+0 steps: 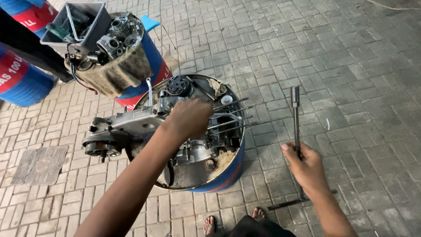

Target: Loosening and removing internal components of a disassembled engine block using a wrench and a metal rod.

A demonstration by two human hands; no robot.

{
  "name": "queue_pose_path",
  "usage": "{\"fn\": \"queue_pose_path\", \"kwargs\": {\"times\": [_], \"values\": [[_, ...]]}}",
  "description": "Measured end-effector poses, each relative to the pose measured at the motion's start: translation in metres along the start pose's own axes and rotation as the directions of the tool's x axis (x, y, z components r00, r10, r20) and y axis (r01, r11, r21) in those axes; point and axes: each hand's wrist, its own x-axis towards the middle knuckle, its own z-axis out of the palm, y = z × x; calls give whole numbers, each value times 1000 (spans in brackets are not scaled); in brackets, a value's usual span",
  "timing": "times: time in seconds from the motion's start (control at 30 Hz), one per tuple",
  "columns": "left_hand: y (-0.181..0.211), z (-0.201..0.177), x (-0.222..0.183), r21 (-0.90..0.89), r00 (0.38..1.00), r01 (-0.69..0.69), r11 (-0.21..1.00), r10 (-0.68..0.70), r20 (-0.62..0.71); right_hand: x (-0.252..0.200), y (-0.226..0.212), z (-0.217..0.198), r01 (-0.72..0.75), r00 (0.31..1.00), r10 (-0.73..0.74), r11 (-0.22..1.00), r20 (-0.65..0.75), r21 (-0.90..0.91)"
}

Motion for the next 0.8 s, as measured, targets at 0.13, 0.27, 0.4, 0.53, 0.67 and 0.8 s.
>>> {"fn": "queue_pose_path", "kwargs": {"times": [0.13,0.27,0.4,0.53,0.67,0.8], "values": [[6,-18,16,170,1000,-12,985,10,14,-12,15,-34,-228,970,237,963,54,-143],[14,6,52,291,984,-37,956,-17,179,-24,59,-59,-296,955,290,933,-57,-207],[10,32,79,252,966,-98,963,32,256,-38,70,-65,-428,900,413,898,-135,-100],[14,36,82,196,942,-131,972,61,331,-41,115,-75,-339,934,310,925,-177,-169],[16,46,87,208,939,-142,968,65,338,-43,114,-72,-409,912,391,889,-119,-207],[18,51,97,175,926,-133,976,59,372,-39,106,-60,-466,884,448,867,-133,-175]]}}
